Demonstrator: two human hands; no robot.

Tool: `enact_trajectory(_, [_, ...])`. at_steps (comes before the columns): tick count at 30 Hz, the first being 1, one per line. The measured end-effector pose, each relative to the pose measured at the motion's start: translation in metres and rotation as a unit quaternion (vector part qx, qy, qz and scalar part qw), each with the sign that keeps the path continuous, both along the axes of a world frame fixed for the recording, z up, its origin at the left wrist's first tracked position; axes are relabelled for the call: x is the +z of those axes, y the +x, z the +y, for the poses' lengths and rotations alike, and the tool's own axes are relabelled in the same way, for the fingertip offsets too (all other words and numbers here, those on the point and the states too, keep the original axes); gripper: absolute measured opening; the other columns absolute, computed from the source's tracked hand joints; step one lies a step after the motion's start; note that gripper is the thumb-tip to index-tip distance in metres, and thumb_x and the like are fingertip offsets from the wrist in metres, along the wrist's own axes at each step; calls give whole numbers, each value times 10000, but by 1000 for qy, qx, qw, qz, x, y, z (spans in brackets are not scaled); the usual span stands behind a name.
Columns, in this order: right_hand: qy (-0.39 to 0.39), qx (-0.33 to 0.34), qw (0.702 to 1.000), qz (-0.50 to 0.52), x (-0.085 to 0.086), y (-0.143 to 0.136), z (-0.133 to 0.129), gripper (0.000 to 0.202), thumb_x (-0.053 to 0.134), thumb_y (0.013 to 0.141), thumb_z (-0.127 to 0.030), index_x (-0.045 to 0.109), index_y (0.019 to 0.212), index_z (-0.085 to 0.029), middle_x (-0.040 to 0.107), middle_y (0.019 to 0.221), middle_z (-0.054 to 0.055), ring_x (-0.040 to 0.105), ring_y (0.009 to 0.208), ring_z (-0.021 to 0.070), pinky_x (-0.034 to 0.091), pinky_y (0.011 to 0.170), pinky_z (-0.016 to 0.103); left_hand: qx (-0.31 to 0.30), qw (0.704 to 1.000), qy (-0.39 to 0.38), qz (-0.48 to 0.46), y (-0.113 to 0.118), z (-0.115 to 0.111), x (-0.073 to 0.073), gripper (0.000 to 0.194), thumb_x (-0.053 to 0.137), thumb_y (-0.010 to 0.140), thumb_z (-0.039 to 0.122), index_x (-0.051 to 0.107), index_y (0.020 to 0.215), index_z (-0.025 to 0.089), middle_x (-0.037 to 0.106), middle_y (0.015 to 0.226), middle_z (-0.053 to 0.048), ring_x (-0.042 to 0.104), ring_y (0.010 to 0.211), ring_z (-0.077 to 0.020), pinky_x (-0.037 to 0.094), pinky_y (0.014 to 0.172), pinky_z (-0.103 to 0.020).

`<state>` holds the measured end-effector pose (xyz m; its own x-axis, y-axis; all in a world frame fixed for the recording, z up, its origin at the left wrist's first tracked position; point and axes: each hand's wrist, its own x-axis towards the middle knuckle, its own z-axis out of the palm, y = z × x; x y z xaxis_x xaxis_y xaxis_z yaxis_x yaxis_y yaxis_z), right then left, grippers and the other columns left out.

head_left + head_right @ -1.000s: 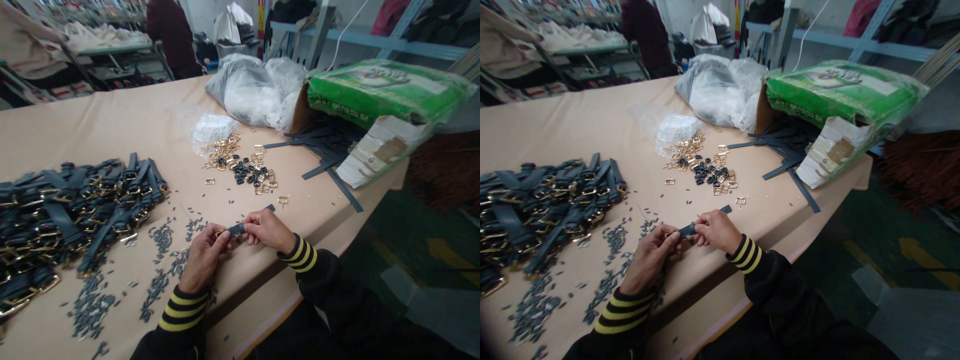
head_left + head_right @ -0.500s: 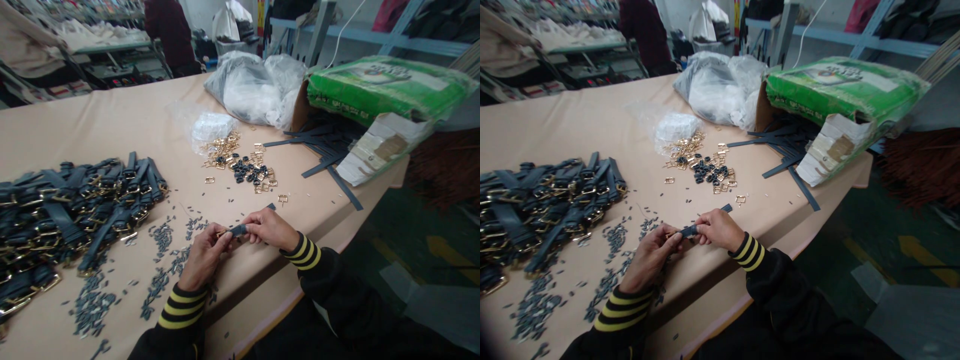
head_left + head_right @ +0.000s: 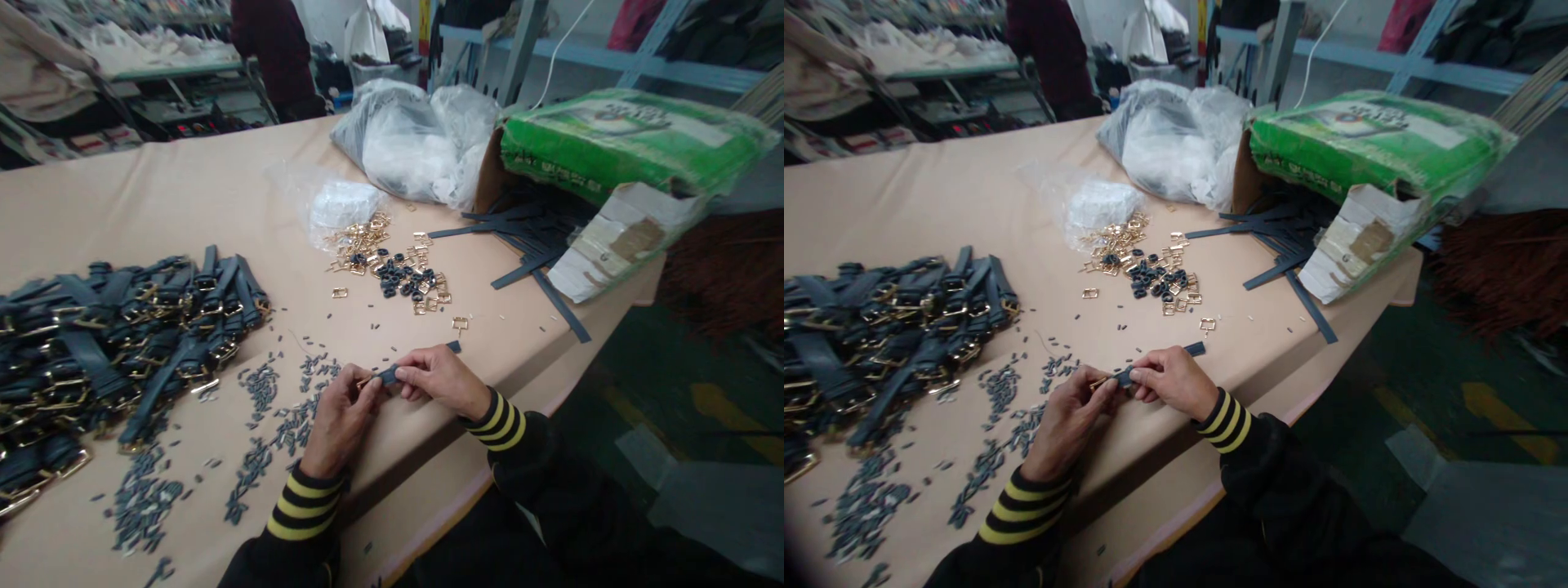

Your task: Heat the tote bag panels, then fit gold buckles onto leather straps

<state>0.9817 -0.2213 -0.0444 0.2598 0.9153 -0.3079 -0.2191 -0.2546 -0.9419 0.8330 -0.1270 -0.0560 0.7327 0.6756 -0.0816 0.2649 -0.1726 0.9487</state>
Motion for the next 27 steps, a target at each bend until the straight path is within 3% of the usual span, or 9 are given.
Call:
enact_trajectory(7, [25,-19,1000,1,-2,-8,4,207,628,733,-302,577,771,-104,619,625,20,581,508,92,489,494,197,64,997,-20,-49,-5,-4,1,174,560,779,337,525,782,166,581,644,14,534,576,-107,436,559,-222])
enact_trajectory(16, [68,-55,996,-23,-4,-9,2,217,647,720,-297,593,786,-97,609,618,6,562,509,86,461,524,199,4,1000,1,-18,-6,0,4,185,532,805,338,514,746,163,566,629,17,527,579,-98,425,549,-206])
enact_trajectory(23, [42,-29,997,65,-7,-8,3,308,642,732,-400,562,803,-111,614,635,7,558,491,65,439,461,156,5,999,-21,-46,-4,-3,3,247,512,814,331,530,1001,171,612,723,3,544,564,-96,449,555,-215])
enact_trajectory(27, [36,-32,997,54,-11,-9,3,355,649,714,-433,565,853,-118,628,647,19,596,518,93,455,458,170,24,999,-25,-35,-2,-4,5,228,540,791,340,593,925,164,595,666,9,525,531,-90,425,497,-194])
